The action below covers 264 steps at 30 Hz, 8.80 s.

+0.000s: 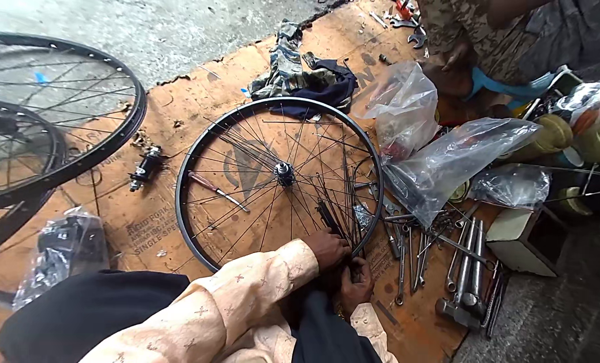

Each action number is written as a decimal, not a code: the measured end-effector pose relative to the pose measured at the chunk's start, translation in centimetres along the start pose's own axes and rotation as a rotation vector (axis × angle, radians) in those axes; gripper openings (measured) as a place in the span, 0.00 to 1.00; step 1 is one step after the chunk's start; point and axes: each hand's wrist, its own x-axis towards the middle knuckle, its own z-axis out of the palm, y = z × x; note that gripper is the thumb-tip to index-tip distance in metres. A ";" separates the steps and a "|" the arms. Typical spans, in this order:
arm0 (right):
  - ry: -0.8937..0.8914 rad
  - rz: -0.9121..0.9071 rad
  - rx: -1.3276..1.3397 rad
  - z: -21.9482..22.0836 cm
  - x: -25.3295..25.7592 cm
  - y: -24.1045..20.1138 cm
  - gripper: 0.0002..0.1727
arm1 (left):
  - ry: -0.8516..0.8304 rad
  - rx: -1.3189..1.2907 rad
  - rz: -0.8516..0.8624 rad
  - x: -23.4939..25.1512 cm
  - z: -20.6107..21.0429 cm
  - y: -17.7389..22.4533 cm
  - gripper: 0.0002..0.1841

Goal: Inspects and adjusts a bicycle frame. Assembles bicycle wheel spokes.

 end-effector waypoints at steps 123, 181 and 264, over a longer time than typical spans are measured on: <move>-0.027 -0.103 -0.049 -0.4 0.4 1.7 0.09 | 0.104 -0.042 -0.014 0.3 1.7 -0.2 0.13; -0.204 -0.111 -0.803 -2.0 11.4 -1.0 0.20 | 0.123 -1.051 -0.494 -9.4 6.5 -1.8 0.27; -0.029 0.328 -0.020 -0.1 2.7 -2.5 0.09 | 0.366 -1.200 -0.509 0.5 4.8 0.5 0.26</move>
